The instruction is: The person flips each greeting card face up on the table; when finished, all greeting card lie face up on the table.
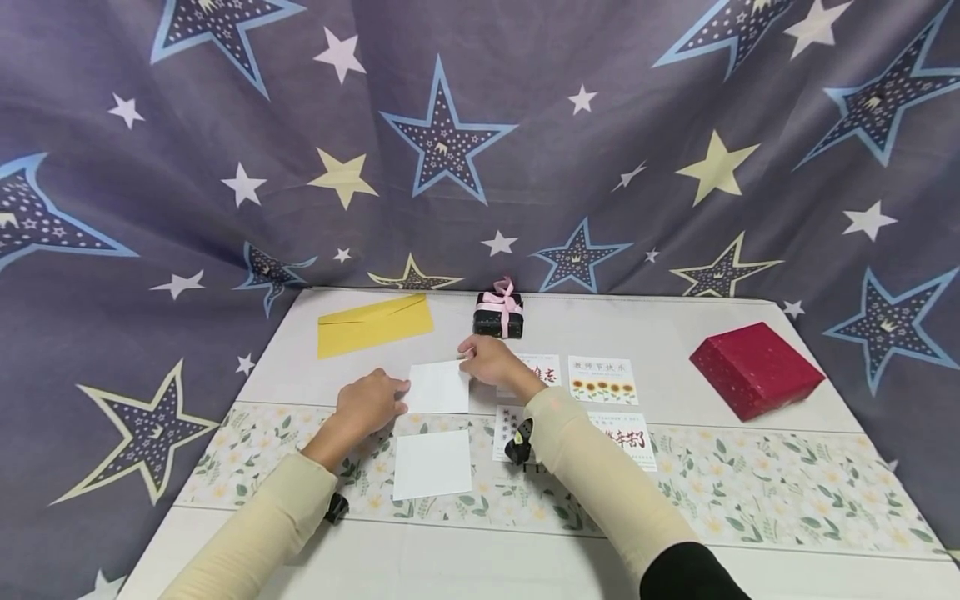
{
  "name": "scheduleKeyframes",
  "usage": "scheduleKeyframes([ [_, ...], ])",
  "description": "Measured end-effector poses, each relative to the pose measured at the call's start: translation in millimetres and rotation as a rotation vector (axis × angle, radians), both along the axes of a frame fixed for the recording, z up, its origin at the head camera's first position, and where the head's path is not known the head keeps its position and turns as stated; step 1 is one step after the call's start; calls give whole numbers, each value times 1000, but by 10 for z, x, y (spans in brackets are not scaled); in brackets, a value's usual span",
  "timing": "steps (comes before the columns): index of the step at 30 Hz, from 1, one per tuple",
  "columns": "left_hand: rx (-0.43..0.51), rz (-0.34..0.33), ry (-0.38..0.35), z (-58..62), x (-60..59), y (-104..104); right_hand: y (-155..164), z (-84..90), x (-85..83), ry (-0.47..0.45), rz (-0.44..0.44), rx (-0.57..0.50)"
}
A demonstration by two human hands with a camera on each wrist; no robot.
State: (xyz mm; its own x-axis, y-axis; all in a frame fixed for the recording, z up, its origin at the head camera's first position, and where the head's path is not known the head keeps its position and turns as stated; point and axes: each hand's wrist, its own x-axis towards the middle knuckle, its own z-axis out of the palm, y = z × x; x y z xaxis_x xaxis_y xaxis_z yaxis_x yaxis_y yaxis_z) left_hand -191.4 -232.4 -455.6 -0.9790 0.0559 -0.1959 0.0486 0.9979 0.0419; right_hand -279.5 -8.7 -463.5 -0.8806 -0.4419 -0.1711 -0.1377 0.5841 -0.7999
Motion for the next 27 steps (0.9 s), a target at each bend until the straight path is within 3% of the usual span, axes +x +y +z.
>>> scheduleKeyframes([
  [5,125,58,-3,-19,9,-29,-3,-23,13,-126,-17,-147],
  [8,165,60,0,-28,14,-54,12,-8,37,-161,-11,-194],
  [17,263,36,67,-70,-51,-142,107,49,74,-58,33,-233],
  [23,410,31,167,-24,-155,-145,225,74,95,-21,75,-308],
  [27,553,55,142,30,-247,-182,306,92,117,-56,103,-365],
])
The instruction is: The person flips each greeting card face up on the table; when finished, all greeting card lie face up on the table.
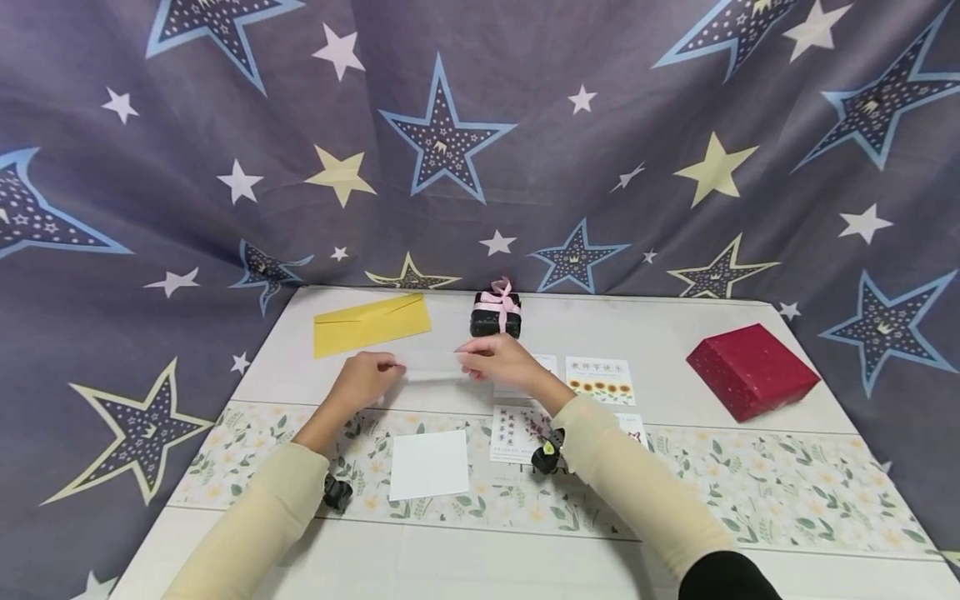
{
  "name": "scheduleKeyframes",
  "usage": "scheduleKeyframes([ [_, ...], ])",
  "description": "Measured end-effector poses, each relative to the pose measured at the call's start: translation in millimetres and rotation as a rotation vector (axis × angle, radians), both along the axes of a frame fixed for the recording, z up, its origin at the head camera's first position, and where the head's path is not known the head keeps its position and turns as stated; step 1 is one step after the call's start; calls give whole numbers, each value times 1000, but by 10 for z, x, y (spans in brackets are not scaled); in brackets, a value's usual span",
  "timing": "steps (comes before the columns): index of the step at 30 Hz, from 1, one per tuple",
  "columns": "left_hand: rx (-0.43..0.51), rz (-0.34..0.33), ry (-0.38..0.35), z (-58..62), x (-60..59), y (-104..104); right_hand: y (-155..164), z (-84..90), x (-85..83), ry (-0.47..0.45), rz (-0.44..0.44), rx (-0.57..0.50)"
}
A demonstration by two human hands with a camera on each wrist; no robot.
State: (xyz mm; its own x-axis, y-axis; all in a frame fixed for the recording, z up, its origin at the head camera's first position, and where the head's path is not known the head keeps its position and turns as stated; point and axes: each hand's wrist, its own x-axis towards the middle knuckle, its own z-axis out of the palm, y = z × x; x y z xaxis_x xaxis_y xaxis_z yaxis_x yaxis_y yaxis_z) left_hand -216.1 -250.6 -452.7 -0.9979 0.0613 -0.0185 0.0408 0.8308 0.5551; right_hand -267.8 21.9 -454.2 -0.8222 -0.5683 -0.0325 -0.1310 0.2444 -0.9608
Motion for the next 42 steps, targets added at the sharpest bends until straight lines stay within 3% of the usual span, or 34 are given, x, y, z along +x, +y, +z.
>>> scheduleKeyframes([
  [7,283,11,-238,51,-131,-62,120,-2,17,-47,50,63],
  [11,337,-2,-284,4,-196,-55,169,-36,17,-6,71,138],
  [15,277,-17,-267,-60,-230,-3,194,-40,33,91,111,231],
  [23,81,-155,-144,-79,-241,139,148,-89,3,274,160,350],
  [34,-104,-243,-84,-102,-299,222,107,-157,5,310,149,452],
  [42,-210,-229,-42,-127,-308,302,90,-163,11,281,164,491],
])
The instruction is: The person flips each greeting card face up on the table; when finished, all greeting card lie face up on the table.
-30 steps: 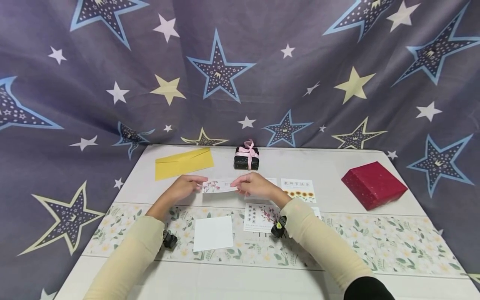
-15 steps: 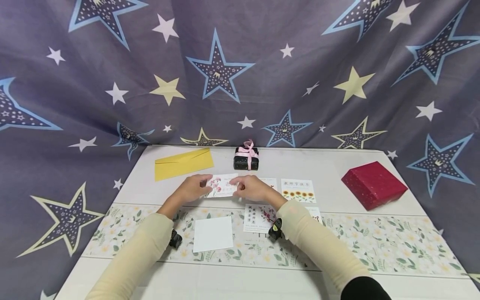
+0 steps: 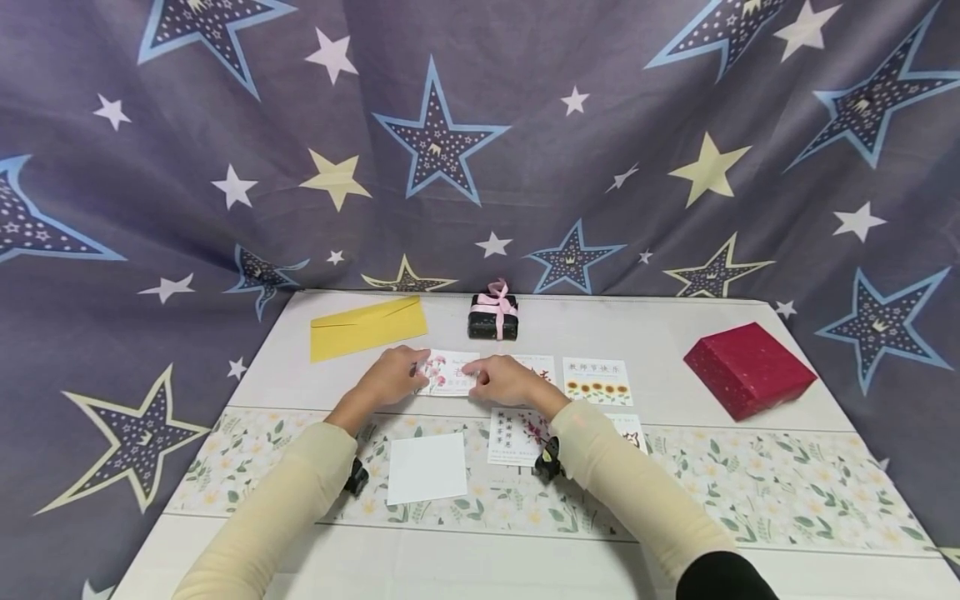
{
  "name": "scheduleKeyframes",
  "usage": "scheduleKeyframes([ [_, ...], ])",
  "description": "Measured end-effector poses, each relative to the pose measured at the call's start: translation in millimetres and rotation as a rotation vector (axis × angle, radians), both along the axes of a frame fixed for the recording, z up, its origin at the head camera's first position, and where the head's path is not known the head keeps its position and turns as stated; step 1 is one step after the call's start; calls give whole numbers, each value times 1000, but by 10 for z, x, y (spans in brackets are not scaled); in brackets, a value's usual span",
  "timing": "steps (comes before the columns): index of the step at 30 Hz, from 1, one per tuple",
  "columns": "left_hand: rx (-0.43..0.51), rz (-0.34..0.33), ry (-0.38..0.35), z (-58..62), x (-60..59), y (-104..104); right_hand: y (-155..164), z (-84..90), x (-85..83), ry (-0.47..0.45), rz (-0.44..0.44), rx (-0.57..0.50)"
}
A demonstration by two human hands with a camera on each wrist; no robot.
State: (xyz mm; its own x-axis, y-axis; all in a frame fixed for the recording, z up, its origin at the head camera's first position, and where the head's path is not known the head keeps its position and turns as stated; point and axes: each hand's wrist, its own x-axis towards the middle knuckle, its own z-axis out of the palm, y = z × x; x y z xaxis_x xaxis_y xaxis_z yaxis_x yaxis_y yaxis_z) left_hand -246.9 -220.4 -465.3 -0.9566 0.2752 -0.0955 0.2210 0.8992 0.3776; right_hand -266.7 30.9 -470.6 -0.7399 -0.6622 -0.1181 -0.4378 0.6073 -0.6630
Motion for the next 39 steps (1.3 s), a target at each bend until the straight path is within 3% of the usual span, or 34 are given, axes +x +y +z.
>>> scheduleKeyframes([
  [9,-93,36,5,-13,-4,61,-48,18,19,1,-35,52],
  [20,-95,52,-10,12,19,61,-85,-13,25,17,-58,94],
  [29,-74,19,-14,12,20,21,-54,21,42,49,-34,67],
  [33,-44,2,6,32,87,-30,-20,79,90,70,-21,33],
  [39,8,-26,2,139,329,-132,40,170,256,68,30,-17],
])
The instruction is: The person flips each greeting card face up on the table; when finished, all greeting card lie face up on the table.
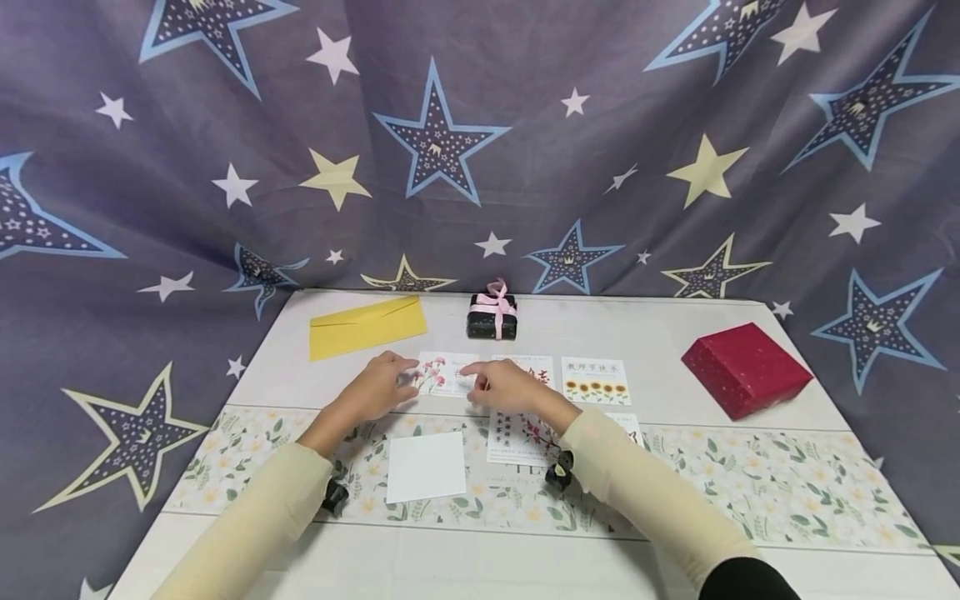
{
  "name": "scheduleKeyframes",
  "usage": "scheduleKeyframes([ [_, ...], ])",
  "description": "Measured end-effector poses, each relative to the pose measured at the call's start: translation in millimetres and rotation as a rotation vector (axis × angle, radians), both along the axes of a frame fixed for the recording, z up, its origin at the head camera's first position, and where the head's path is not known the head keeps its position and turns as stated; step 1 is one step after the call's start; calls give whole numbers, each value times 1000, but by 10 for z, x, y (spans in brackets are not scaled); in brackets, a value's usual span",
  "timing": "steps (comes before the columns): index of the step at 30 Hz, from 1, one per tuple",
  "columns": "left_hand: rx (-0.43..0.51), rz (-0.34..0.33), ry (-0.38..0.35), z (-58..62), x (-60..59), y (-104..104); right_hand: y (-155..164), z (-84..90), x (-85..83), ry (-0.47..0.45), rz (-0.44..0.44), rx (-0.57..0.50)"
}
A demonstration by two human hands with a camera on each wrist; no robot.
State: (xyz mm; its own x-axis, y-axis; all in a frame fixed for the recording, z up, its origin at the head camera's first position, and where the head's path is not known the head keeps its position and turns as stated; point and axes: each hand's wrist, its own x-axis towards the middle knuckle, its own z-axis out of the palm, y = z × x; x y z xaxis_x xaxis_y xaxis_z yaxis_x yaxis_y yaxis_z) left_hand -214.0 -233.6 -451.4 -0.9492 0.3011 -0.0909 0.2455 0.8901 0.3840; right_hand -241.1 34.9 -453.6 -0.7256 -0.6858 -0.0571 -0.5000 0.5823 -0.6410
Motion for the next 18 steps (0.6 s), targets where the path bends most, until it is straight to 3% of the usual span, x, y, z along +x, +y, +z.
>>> scheduleKeyframes([
  [11,79,-26,-32,125,514,-134,47,-21,322,-47,91,13],
  [18,93,-31,-35,45,781,-171,36,-62,500,-93,105,-11],
])
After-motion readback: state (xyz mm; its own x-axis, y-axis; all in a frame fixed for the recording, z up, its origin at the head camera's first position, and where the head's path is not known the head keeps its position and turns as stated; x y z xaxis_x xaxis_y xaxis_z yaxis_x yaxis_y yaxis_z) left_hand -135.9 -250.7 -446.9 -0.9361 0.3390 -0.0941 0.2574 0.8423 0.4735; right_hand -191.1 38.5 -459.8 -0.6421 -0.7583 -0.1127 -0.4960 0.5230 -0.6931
